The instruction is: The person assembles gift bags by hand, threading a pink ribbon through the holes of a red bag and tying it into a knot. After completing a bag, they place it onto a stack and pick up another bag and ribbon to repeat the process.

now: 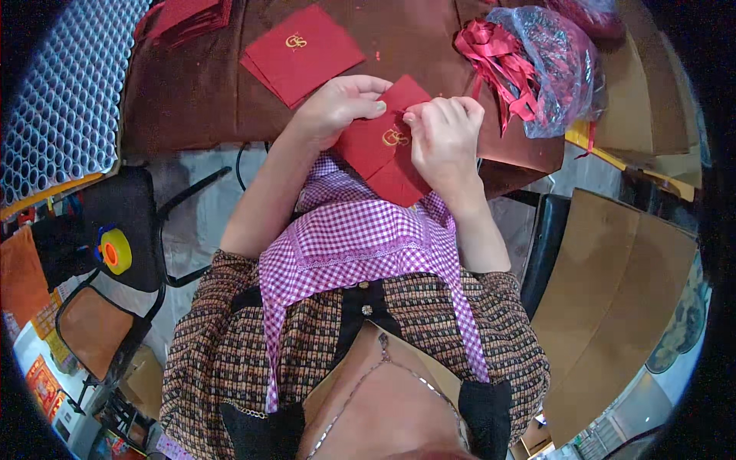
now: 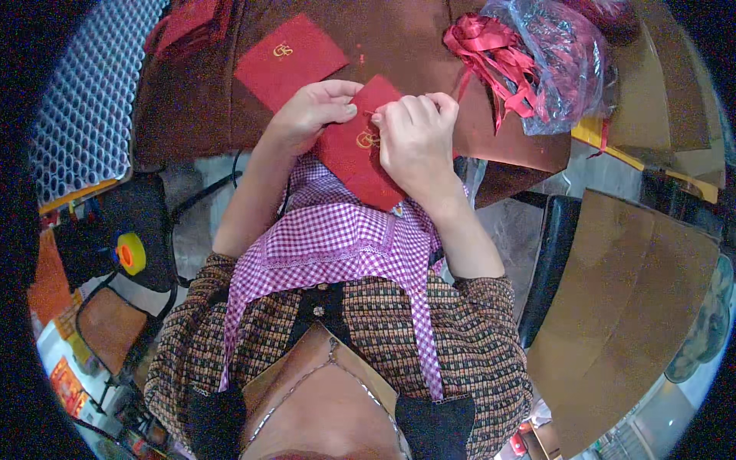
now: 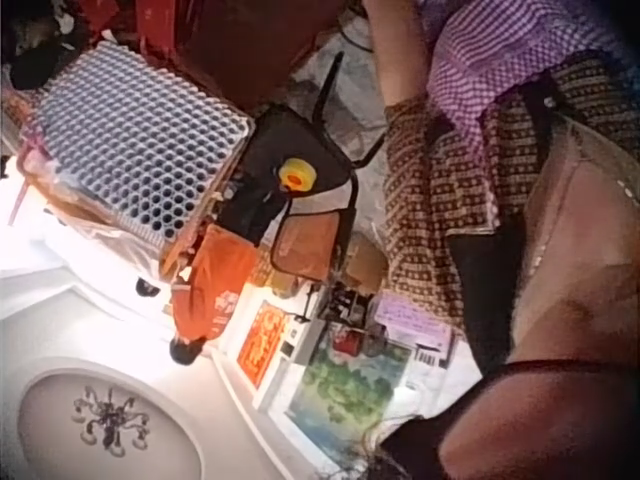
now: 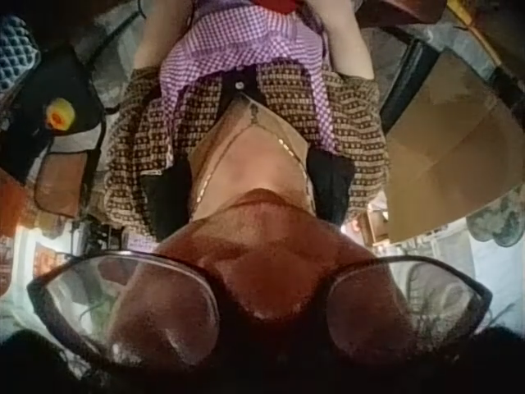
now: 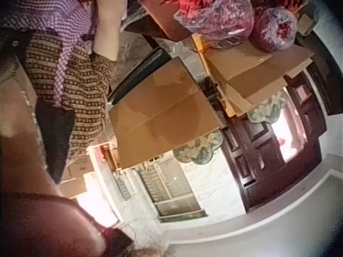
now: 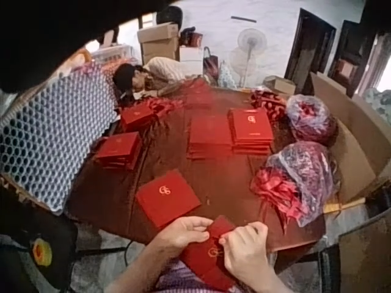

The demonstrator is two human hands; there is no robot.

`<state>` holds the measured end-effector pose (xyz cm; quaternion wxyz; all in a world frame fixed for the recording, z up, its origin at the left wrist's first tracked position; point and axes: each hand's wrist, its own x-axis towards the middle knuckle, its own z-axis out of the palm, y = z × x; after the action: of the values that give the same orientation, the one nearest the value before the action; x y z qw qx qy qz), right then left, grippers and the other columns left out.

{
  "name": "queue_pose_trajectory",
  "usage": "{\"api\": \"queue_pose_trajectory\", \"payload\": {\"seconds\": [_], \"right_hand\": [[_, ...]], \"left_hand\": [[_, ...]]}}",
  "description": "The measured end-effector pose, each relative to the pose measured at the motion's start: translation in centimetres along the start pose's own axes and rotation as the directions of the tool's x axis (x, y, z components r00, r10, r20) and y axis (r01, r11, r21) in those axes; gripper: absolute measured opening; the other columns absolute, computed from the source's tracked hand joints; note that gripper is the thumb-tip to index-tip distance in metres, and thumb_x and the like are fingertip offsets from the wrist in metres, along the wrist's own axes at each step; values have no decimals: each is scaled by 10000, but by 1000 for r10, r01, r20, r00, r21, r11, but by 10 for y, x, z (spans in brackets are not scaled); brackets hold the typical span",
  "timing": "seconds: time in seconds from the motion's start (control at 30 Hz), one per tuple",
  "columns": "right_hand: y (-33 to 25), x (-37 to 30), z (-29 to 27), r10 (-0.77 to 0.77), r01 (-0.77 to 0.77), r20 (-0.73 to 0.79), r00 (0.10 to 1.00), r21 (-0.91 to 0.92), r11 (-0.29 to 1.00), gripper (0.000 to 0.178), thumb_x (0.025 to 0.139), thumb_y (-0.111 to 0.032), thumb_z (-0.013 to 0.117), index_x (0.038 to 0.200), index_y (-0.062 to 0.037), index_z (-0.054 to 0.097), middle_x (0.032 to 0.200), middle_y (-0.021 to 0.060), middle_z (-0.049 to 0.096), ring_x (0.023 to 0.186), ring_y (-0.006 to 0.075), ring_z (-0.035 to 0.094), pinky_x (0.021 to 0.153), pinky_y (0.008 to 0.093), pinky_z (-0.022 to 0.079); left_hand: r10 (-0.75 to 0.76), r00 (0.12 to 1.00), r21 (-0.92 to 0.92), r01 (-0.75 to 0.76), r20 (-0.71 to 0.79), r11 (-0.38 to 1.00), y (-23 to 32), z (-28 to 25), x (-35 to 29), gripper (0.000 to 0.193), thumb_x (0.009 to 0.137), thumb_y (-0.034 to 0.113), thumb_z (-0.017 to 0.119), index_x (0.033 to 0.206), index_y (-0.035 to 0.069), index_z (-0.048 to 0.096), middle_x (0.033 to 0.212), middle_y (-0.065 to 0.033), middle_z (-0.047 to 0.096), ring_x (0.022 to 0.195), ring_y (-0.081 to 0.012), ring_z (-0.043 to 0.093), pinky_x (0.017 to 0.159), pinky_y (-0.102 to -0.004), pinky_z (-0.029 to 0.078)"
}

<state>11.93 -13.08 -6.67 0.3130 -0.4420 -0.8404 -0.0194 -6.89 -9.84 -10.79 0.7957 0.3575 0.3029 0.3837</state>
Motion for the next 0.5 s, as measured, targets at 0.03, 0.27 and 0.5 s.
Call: {"api": "queue_pose_trajectory", "payload": {"seconds": [0.03,0.27,0.5], "right_hand": [[0,0,0,5,-5,-7,1000,9,1000,78,774,-88,645,778,-72,569,723,56,560,742,228,551,805,384,351],[7,0,11,37,-36,-50,998,24,999,108,783,-117,637,762,-79,539,710,52,536,734,228,532,775,396,346],[6,3,12,69,-69,-23,997,-11,998,95,811,-91,617,764,-66,539,735,61,583,733,225,563,786,381,353]], "left_hand": [[13,1000,14,-13,0,1000,1,1,0,326,821,-26,567,1147,-48,562,1022,-110,652,897,-150,633,825,-279,509],[71,996,192,-59,-53,980,5,9,-2,338,826,-27,558,1162,-62,551,1046,-119,639,910,-145,619,815,-268,506],[116,988,353,-74,-98,933,7,14,-5,388,819,5,576,1195,-82,530,1065,-138,631,961,-154,599,835,-262,485]]}}
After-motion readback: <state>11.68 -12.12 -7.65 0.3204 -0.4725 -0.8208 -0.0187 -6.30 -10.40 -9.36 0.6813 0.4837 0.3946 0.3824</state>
